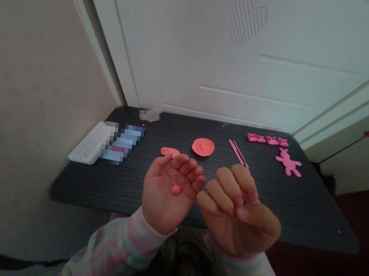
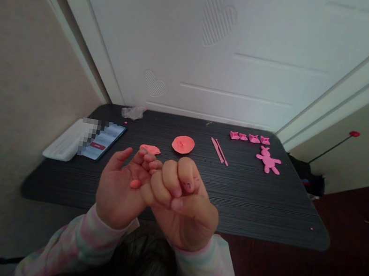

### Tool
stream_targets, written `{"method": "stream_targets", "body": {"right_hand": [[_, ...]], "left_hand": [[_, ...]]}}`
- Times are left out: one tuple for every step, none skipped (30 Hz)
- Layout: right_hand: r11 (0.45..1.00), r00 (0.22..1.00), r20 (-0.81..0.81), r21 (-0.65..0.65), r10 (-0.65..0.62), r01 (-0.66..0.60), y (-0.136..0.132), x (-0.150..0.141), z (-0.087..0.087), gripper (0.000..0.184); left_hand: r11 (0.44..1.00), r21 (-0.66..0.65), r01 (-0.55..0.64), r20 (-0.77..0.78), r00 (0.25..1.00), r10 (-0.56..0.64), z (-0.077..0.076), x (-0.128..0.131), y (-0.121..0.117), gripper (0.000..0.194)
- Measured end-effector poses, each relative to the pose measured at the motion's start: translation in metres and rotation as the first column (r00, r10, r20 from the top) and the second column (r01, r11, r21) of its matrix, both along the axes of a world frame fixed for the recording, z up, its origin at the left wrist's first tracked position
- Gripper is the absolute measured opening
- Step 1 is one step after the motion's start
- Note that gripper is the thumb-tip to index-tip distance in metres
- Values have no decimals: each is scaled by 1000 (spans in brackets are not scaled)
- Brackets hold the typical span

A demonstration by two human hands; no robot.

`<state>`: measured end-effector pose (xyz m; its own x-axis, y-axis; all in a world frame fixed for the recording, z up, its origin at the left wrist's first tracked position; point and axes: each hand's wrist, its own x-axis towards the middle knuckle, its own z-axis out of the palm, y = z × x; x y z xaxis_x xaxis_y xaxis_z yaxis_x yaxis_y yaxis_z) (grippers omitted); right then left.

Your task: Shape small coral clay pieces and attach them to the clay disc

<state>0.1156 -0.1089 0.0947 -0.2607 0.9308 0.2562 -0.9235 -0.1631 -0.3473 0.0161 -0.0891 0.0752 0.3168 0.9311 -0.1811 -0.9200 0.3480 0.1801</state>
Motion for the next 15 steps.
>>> {"method": "stream_targets", "body": {"right_hand": [[1000, 1000, -4, -5, -2, 2, 0, 0, 0, 33], [1000, 1000, -1, -8, -5, 5, 0, 1, -1, 32], [1000, 1000, 10, -9, -10, 10, 1, 2, -2, 30], [1000, 999, 30, -6, -19, 19, 2, 3, -3, 28], [999, 997, 65, -1, -36, 36, 4, 4, -4, 25], [998, 991, 118, 11, -66, 65, 6, 5, -6, 21], [993, 974, 193, 33, -115, 110, 9, 7, -9, 16], [981, 939, 284, 74, -195, 181, 12, 7, -13, 11], [952, 873, 381, 137, -305, 273, 16, 7, -17, 6], [903, 771, 471, 224, -429, 366, 19, 7, -21, 7], [826, 631, 535, 332, -562, 454, 23, 5, -25, 13], [738, 476, 568, 452, -671, 501, 25, 3, -30, 21], [665, 335, 582, 568, -741, 485, 27, -1, -33, 30], [617, 208, 591, 668, -779, 416, 27, -4, -37, 38], [592, 99, 595, 741, -798, 315, 27, -8, -39, 47]], "left_hand": [[1000, -3, -1, -5, 1000, 1, 0, 0, 0, 30], [1000, -6, -3, -12, 1000, 3, 0, 0, 0, 29], [1000, -8, -6, -19, 1000, 6, 0, 1, 0, 29], [1000, -9, -10, -25, 1000, 10, -1, 1, 0, 28], [1000, -7, -14, -32, 999, 14, -1, 1, 1, 28], [1000, -3, -26, -42, 999, 26, -2, 1, 1, 28], [999, 2, -43, -55, 998, 43, -2, 1, 2, 29], [998, 7, -62, -71, 996, 62, -2, 1, 3, 30], [997, 11, -76, -87, 993, 77, -2, 2, 4, 32], [997, 14, -82, -102, 991, 83, -2, 2, 5, 35], [997, 15, -76, -114, 990, 77, -2, 4, 5, 37], [998, 14, -58, -124, 991, 59, -2, 6, 6, 40], [999, 11, -37, -136, 990, 38, -3, 9, 7, 42], [1000, -1, -23, -162, 986, 23, -4, 12, 8, 43], [1000, -17, -14, -209, 978, 10, -6, 17, 9, 42]]}}
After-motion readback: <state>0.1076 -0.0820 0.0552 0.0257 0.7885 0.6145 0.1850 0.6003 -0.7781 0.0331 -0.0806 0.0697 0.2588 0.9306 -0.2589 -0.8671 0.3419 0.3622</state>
